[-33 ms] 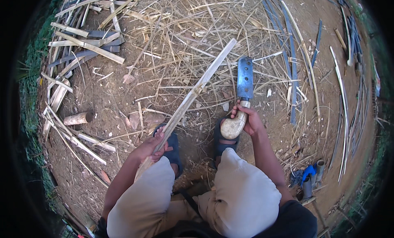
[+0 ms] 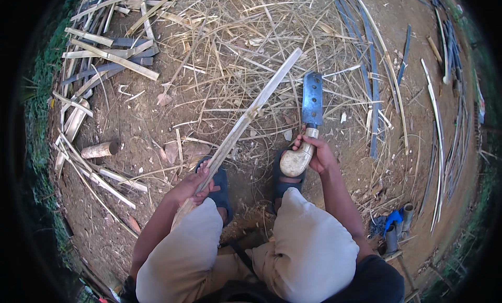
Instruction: The person uses a blade to shave layers from a piece of wood, then uses pliers to wrap wire around the handle of the tool.
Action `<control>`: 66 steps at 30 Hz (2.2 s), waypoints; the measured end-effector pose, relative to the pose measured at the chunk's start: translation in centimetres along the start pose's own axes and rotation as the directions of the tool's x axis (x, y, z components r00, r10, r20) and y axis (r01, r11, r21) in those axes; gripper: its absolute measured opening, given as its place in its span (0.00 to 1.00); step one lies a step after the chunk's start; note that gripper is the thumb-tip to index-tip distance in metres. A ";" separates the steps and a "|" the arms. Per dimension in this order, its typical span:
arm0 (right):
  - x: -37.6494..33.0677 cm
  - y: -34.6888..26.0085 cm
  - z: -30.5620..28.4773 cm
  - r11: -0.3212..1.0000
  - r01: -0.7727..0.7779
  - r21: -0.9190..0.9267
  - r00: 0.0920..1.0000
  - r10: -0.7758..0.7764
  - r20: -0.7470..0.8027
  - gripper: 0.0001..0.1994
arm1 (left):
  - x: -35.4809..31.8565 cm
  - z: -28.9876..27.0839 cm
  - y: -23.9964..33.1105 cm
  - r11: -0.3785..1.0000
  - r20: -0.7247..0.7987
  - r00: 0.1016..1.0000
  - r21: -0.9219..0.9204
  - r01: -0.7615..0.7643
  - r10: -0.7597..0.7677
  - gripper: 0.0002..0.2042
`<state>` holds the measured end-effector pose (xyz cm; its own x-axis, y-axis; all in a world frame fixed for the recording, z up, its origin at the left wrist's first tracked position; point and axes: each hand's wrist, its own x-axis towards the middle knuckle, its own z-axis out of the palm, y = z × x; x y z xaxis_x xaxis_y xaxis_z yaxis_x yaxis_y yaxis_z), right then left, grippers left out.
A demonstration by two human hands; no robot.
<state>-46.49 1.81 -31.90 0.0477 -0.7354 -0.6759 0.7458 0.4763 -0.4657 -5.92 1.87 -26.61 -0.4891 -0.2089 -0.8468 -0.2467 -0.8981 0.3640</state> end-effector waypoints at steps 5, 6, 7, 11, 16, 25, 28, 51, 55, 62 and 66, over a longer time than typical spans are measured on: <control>-1.4 2.2 1.8 0.993 0.107 -0.056 0.993 -0.110 -0.052 0.23 | -0.1 0.6 0.1 0.994 0.037 0.994 -0.005 -0.107 0.107 0.30; -1.7 2.6 2.1 0.971 0.167 -0.169 0.981 -0.182 -0.075 0.23 | -0.2 0.7 0.1 0.995 0.043 0.994 -0.034 -0.097 0.098 0.30; -2.1 3.0 2.3 0.935 0.221 -0.279 0.963 -0.255 -0.091 0.24 | -0.5 1.0 0.5 0.995 0.050 0.995 -0.059 -0.085 0.088 0.30; -6.1 1.8 6.1 0.284 0.551 -0.785 0.758 -0.565 0.327 0.19 | -1.8 1.7 2.6 0.984 0.081 0.996 -0.169 0.050 -0.037 0.29; -7.2 -0.5 9.4 -0.664 0.586 -0.464 0.521 -0.130 0.843 0.24 | -3.0 1.3 2.8 0.990 0.113 0.994 -0.139 0.025 -0.009 0.27; 0.4 -4.6 1.4 -0.707 0.124 -0.696 0.848 -0.289 0.444 0.14 | -5.3 2.4 0.6 0.993 0.037 0.997 -0.094 0.077 -0.074 0.27; 0.3 -3.6 2.5 -0.669 0.110 -0.735 0.876 -0.283 0.389 0.11 | -5.4 1.8 0.3 0.994 0.023 0.997 -0.074 0.078 -0.077 0.27; 2.8 -1.4 1.6 -0.691 0.285 -0.664 0.803 -0.206 0.559 0.10 | -7.3 2.2 -1.1 0.989 -0.177 0.984 0.134 0.054 -0.029 0.27; 4.1 -3.1 1.6 -0.715 0.254 -0.652 0.749 -0.281 0.600 0.08 | -7.2 2.9 -0.7 0.990 -0.200 0.979 0.126 0.068 -0.042 0.27; 4.5 -4.7 0.7 -0.761 0.126 -0.636 0.828 -0.273 0.490 0.07 | -7.9 3.3 0.2 0.981 -0.216 0.975 0.174 0.082 -0.044 0.27; 3.6 -3.9 4.2 -0.724 0.008 -0.690 0.890 -0.309 0.335 0.07 | -7.3 2.6 -0.4 0.980 -0.218 0.971 0.146 0.133 -0.099 0.27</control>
<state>-46.44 -4.68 -30.16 0.0346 -0.9633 -0.2660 -0.9979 -0.0186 -0.0623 -4.43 4.76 -19.57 -0.2682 -0.1984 -0.9427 -0.4286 -0.8518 0.3012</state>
